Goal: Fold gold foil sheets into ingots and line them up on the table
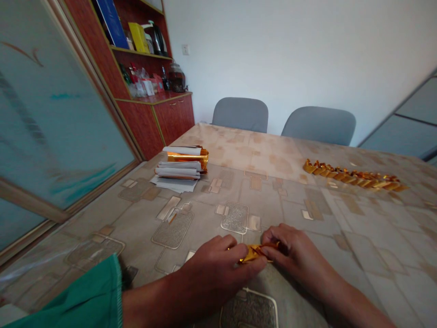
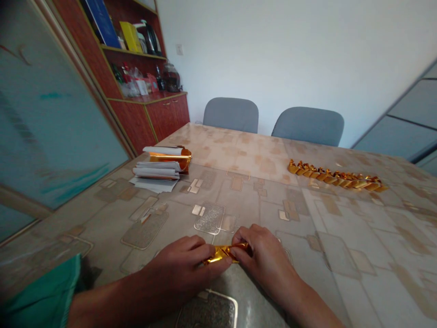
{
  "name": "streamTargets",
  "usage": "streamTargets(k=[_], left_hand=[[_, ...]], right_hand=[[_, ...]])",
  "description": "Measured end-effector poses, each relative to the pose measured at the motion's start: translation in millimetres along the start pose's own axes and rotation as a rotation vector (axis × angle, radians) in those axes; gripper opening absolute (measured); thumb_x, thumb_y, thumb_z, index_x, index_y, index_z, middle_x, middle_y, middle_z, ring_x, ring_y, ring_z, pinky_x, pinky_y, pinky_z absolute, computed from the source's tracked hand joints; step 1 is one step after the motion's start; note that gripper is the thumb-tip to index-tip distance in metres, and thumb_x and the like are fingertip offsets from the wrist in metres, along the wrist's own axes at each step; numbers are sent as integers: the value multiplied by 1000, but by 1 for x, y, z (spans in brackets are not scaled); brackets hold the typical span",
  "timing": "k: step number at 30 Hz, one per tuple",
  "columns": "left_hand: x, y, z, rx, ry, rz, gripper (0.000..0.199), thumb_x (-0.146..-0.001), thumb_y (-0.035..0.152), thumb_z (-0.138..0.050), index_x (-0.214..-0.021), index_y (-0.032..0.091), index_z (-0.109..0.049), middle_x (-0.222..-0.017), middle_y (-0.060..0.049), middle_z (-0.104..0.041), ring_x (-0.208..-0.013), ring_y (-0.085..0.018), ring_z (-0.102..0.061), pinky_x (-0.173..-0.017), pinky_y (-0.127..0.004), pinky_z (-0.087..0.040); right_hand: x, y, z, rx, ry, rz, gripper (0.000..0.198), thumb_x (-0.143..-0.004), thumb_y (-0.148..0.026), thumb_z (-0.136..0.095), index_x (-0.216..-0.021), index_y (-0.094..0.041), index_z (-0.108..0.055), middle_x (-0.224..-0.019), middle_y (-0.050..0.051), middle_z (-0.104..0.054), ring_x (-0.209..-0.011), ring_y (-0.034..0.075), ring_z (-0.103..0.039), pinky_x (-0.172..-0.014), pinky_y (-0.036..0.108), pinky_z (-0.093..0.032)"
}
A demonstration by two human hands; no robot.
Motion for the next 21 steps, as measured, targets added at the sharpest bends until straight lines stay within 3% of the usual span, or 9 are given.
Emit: streamTargets(k=[5,12,21], left_hand=[[1,0,-4,6,2,10,27,-99,19,-49,-125,18,-54,-98,-4,-62,-80,-21,-54,-66,-35,-44],[3,0,-7,33,35,-14,31,-98,18,-50,-129,14,-53,-103,-5,-62,-82,-21,-54,-68,-37,-46],[2,2,-5,-27,-13,-44,33,-96,17,-56,-128,11,-54,-107,-7,-62,-86,-21,-54,-70,-35,-46]], right_hand=[[8,-3,-4,90,68,16,9,-91,-21,-62,-82,-23,-62,-79,3,-65,-76,22,-61,-68,34,-44],[13,-4,-10,148,125,71,10,-94,-23,-61,-84,-22,-61,-82,3,-63,-75,22,-61,-66,34,-47],[9,-6,-9,245,144,104,14,-92,-21,-65,-80,-23,-57,-78,1,-62,-71,23,-62,-62,34,-46]])
Point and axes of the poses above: each hand's wrist, its own x-axis away from the middle knuckle, its own z-axis out of the back of the hand, y = z × x, the point moved 5 cm from there along -x, towards the middle knuckle
